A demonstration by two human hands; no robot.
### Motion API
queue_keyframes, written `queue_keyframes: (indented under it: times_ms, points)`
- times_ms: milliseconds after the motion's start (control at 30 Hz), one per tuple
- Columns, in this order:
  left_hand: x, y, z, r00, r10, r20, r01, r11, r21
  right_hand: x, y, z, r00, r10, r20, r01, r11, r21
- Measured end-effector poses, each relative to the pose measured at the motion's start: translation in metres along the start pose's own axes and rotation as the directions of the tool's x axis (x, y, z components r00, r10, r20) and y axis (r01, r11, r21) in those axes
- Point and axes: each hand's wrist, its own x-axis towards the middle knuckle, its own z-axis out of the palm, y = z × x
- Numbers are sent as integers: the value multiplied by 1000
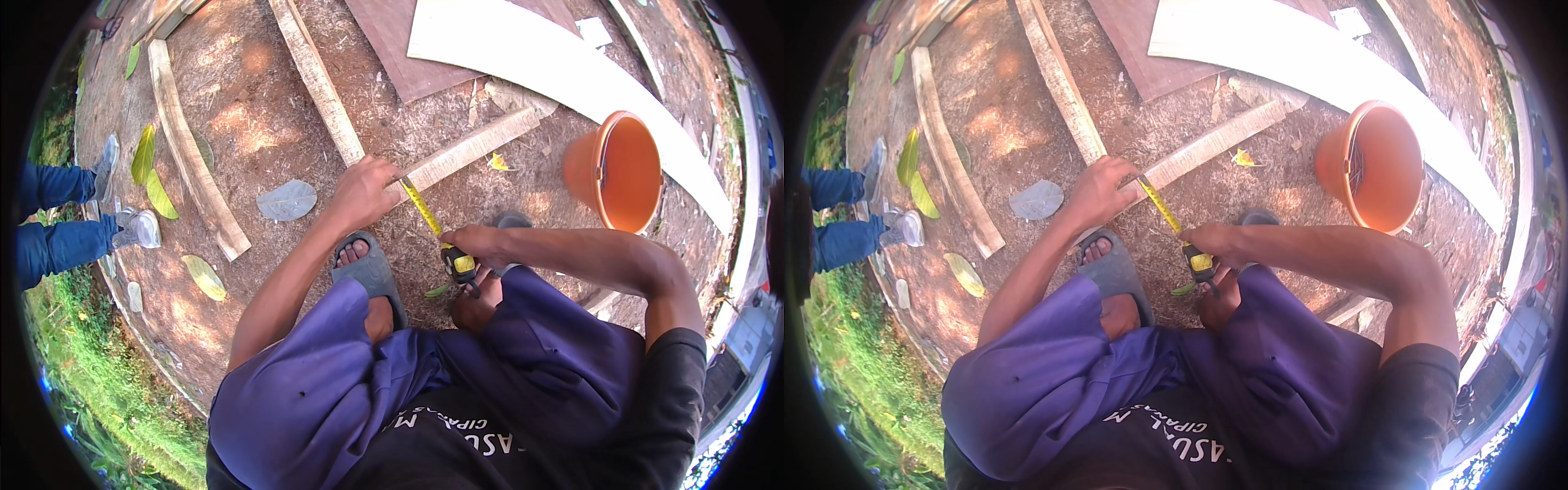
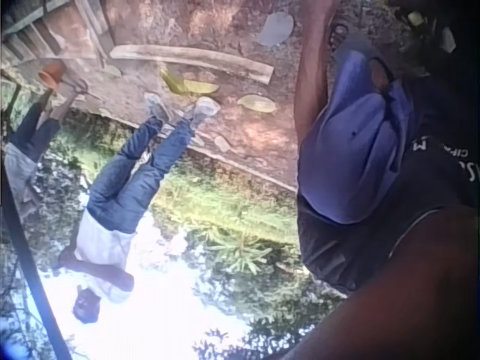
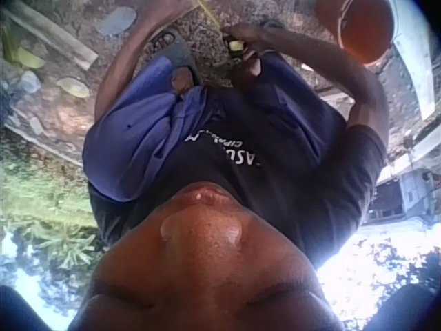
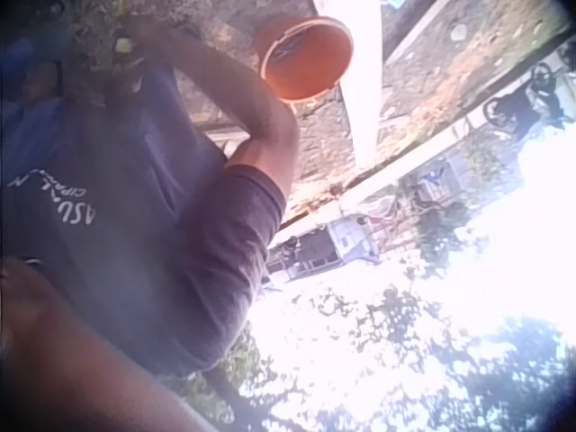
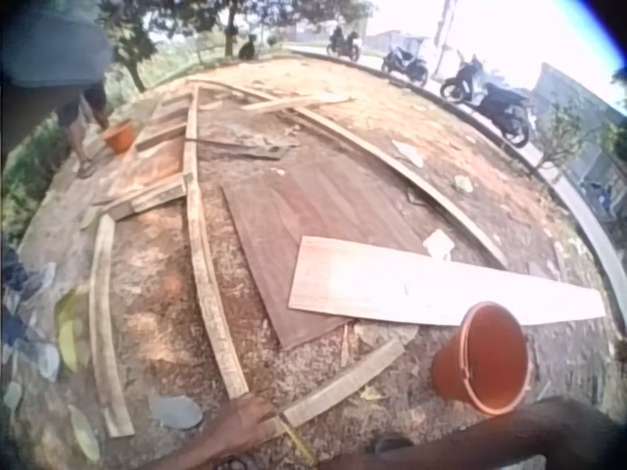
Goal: The person uses a hand saw to cut a wooden plank that is part of a larger wooden frame on the ground. They measure the wood with a tape measure, mark it, and then saw through it. The person handles the saw and tape measure directly.
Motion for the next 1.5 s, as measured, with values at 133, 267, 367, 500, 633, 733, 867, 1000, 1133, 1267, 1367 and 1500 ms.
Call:
queue_keyframes:
  times_ms: [133,267,367,500,633,733,867,1000,1133,1267,1367,1500]
  points:
    - [-3,2,1,998,-40,41,39,999,32,-6,-7,6,999,-5,-33,4,1000,-8]
    - [-5,-1,4,999,-27,31,26,999,27,-8,-10,5,1000,17,-19,-17,1000,-16]
    - [-5,-1,4,999,-23,40,22,999,36,-11,-11,6,999,40,-24,-41,999,-36]
    - [-6,0,4,1000,-18,16,17,999,29,-12,-12,6,999,34,-29,-35,998,-50]
    - [-8,5,-2,998,-20,53,21,1000,-3,-13,-13,3,994,-66,-87,46,976,-211]
    - [-13,-3,-7,955,12,-295,-74,977,-201,-39,-33,6,953,-246,-176,170,917,-361]
    - [-2,-44,-30,876,100,-471,-5,980,199,-52,-42,-6,846,-457,-274,249,794,-554]
    - [6,-49,-59,981,123,-153,-24,848,529,-68,-58,-9,816,-501,-288,263,766,-586]
    - [22,-61,-71,997,78,-7,-62,840,538,-66,-60,-11,769,-574,-283,346,745,-571]
    - [31,-68,-76,996,74,59,-94,811,577,-65,-66,-13,755,-581,-304,370,761,-533]
    - [31,-79,-75,992,126,26,-119,828,547,-64,-68,-21,700,-609,-373,364,754,-547]
    - [26,-75,-79,984,177,-11,-131,765,630,-70,-73,-37,688,-665,-291,500,725,-474]
